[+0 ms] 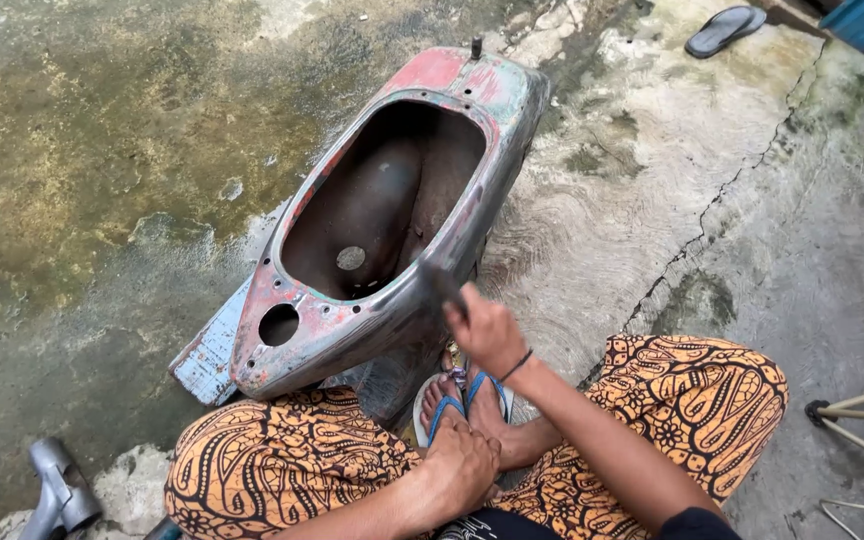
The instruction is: The person scrubs the exterior surface of a large, hollow metal part using a wire brush. They hold the part steady with their left hand while vigorously brushing the sides and edges with their right hand.
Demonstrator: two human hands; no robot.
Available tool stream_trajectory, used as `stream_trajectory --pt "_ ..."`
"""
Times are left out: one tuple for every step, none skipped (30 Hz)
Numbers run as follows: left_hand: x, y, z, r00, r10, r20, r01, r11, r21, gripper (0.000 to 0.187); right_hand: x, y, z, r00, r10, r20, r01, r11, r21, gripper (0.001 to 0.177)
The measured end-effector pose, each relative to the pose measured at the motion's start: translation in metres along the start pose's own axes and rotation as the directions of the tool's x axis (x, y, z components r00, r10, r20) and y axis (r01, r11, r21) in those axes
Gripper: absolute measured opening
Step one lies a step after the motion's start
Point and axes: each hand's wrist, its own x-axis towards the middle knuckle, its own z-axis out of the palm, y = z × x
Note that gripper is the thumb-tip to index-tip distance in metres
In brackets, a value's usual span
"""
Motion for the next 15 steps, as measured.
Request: stream_trajectory --pt "0.001 -0.002 -0.001 0.999 -0.015 -0.028 0.015 1.0 -0.023 0.071 0.011 0.004 -0.012 0.992 0.114 -0.053 -0.112 0.992 0.052 0.039" --pt "0.001 -0.003 -0.003 0.998 -0.031 -0.056 0.029 0.999 -0.046 0.065 0.022 0.007 -0.024 0.968 0.23 -0.099 -0.219 0.97 0.108 0.051" --pt "-0.004 -0.003 -0.01 0.997 -0.032 -0.068 0.029 0.999 -0.042 0.065 0.026 0.007 -0.03 0.97 0.222 -0.104 -0.212 0.972 0.099 0.051" --pt "-0.009 -0.002 -0.018 0.999 -0.026 -0.027 0.026 0.999 -0.025 0.068 0.03 0.008 -0.037 0.956 0.248 -0.155 -0.24 0.968 0.071 0.046" --pt "-0.015 -0.001 -0.023 1.0 -0.021 0.021 0.022 1.0 -0.008 0.07 0.032 0.007 -0.042 0.939 0.276 -0.206 -0.272 0.961 0.05 0.041" --pt "-0.011 0.0 -0.018 1.0 -0.023 0.015 0.023 1.0 -0.005 0.07 0.025 0.004 -0.035 0.939 0.272 -0.21 -0.268 0.962 0.046 0.041" --pt "-0.008 0.001 -0.011 0.999 -0.018 -0.03 0.018 1.0 -0.013 0.069 0.018 0.002 -0.026 0.956 0.266 -0.122 -0.259 0.963 0.072 0.051" --pt "-0.004 0.002 -0.004 0.997 -0.014 -0.074 0.013 1.0 -0.022 0.068 0.011 -0.001 -0.017 0.966 0.256 -0.033 -0.252 0.963 0.098 0.062" --pt "-0.003 0.002 -0.009 0.998 -0.011 -0.067 0.01 1.0 -0.022 0.068 0.002 -0.003 -0.01 0.965 0.262 -0.032 -0.258 0.961 0.102 0.062" --pt "-0.002 0.003 -0.013 1.0 -0.011 0.01 0.012 0.999 -0.052 0.074 -0.006 -0.006 -0.003 0.988 0.15 -0.032 -0.15 0.989 0.005 0.048" --pt "-0.002 0.001 -0.016 0.996 -0.013 0.092 0.02 0.996 -0.084 0.081 -0.014 -0.011 0.007 0.999 0.035 -0.021 -0.037 0.996 -0.087 0.036" --pt "0.001 -0.002 -0.008 0.995 -0.013 0.101 0.022 0.996 -0.086 0.081 -0.004 -0.006 0.001 0.999 0.04 -0.02 -0.041 0.996 -0.078 0.036" --pt "0.004 -0.002 0.0 1.0 -0.01 0.019 0.011 0.999 -0.041 0.079 0.003 0.0 -0.005 0.995 0.079 -0.052 -0.083 0.994 -0.073 0.04" --pt "0.007 -0.002 0.008 0.998 -0.003 -0.063 0.004 1.0 0.005 0.077 0.01 0.004 -0.011 0.989 0.119 -0.085 -0.125 0.99 -0.066 0.045" --pt "0.009 0.0 0.017 0.998 -0.004 -0.068 0.004 1.0 -0.002 0.077 0.017 0.002 -0.022 0.99 0.115 -0.078 -0.121 0.99 -0.07 0.045"
